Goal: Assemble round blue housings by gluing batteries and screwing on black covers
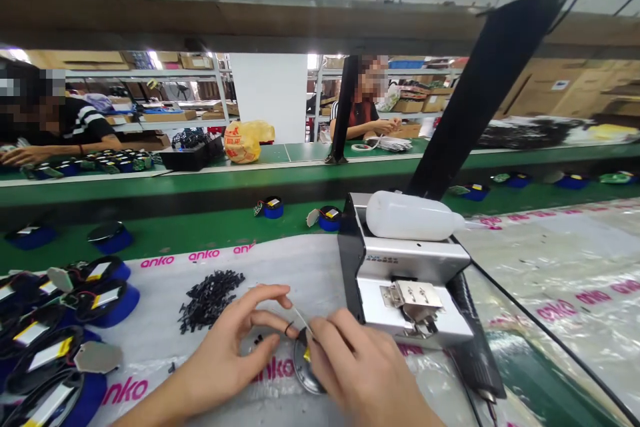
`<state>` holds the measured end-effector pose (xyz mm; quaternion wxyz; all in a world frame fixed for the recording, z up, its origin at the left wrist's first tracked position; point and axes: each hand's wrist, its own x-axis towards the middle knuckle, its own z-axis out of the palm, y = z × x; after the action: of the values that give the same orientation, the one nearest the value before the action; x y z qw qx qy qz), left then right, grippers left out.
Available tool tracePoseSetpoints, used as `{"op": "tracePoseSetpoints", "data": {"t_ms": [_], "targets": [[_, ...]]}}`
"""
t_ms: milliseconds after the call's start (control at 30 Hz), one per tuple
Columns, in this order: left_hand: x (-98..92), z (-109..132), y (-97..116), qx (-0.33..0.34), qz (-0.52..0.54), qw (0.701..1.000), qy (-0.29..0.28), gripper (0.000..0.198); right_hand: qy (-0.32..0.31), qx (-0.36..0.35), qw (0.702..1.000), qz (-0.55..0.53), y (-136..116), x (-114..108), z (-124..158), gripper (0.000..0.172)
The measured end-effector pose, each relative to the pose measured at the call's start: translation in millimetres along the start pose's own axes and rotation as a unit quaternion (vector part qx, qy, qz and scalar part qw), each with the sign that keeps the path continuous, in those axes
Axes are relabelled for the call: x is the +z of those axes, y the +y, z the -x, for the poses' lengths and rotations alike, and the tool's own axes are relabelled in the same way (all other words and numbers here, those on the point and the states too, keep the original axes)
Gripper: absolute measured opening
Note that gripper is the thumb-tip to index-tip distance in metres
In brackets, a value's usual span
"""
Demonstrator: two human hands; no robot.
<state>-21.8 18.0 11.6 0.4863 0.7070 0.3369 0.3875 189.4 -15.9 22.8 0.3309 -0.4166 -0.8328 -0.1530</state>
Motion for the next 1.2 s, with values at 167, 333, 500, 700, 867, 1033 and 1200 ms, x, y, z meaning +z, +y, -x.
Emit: {"op": "tracePoseSetpoints", "data": {"t_ms": [167,333,500,700,867,1033,1200], "targets": [[-38.3,-17.9,2.9,-0.078,-0.219,0.967,0.106,0.038,0.027,0.054,0.998,-0.009,-3.4,5.8,6.1,0.009],[-66.2,-27.0,5.3,-0.108,-0.378,0.918,0.058,0.024,0.013,0.082,0.994,-0.069,-3.6,10.0,12.5,0.012],[-63.2,-30.5,-5.7,-0.116,-0.479,0.869,0.038,0.029,0.039,0.168,0.971,-0.164,-3.8,11.0,16.0,0.006],[-63.8,-34.8,-23.5,-0.106,-0.499,0.860,0.009,0.033,-0.018,0.190,0.968,-0.163,-6.1,-8.0,6.6,0.021],[-63.7,-35.0,-14.7,-0.095,-0.444,0.891,0.020,0.032,-0.025,0.093,0.984,-0.150,-6.4,-10.8,0.4,0.033],[-59.6,-35.3,0.2,-0.116,-0.299,0.947,0.034,0.020,-0.065,0.049,0.989,-0.127,-8.4,-9.2,-0.9,0.038],[-44.1,-31.8,6.1,-0.190,-0.047,0.980,0.036,0.021,-0.059,0.006,0.981,-0.186,-7.0,-3.5,1.6,0.034]]}}
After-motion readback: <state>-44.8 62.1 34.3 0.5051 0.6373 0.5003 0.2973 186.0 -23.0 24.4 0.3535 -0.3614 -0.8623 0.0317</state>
